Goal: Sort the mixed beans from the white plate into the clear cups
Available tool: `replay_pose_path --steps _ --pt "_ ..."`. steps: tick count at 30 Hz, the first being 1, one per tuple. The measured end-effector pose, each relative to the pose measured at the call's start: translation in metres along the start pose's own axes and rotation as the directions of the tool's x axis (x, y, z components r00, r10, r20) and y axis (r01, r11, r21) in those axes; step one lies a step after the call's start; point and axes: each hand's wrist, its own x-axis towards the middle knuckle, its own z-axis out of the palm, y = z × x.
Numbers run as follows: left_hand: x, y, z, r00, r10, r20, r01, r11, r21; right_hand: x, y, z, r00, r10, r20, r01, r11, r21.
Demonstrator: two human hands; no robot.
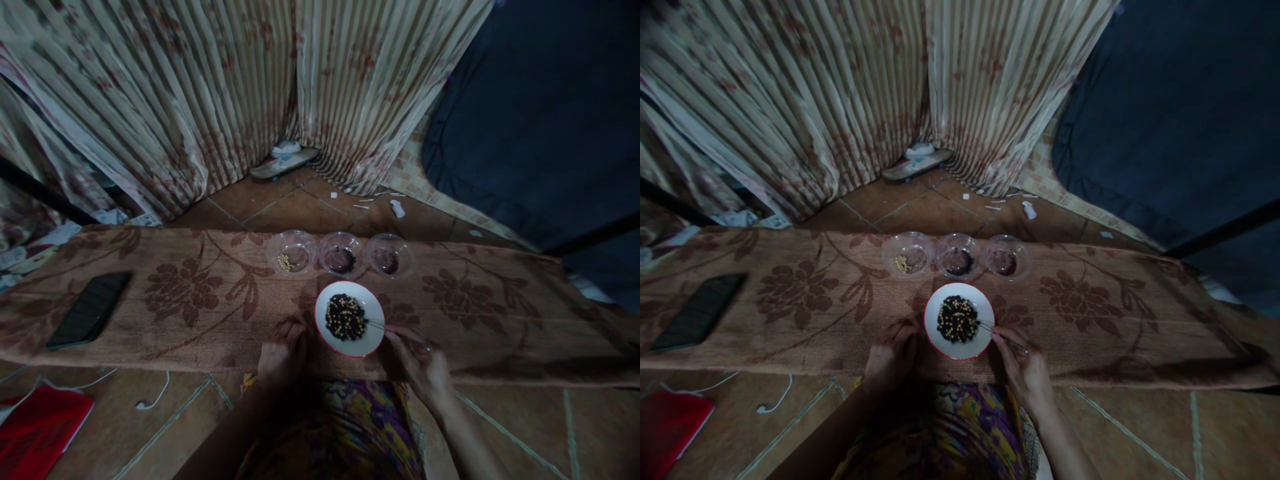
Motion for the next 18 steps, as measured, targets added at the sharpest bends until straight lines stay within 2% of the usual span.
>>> replay_pose_path --steps 8,18 --pt "0.001 0.001 -0.002 1.0 0.004 -0.01 -0.004 1.0 0.002 -0.001 0.013 0.004 0.996 0.083 -0.007 -0.083 0.996 0.044" --pt "0.0 0.0 0.001 1.0 0.0 -0.023 0.0 1.0 0.006 0.0 0.017 0.013 0.955 0.27 -0.12 -0.226 0.929 0.292"
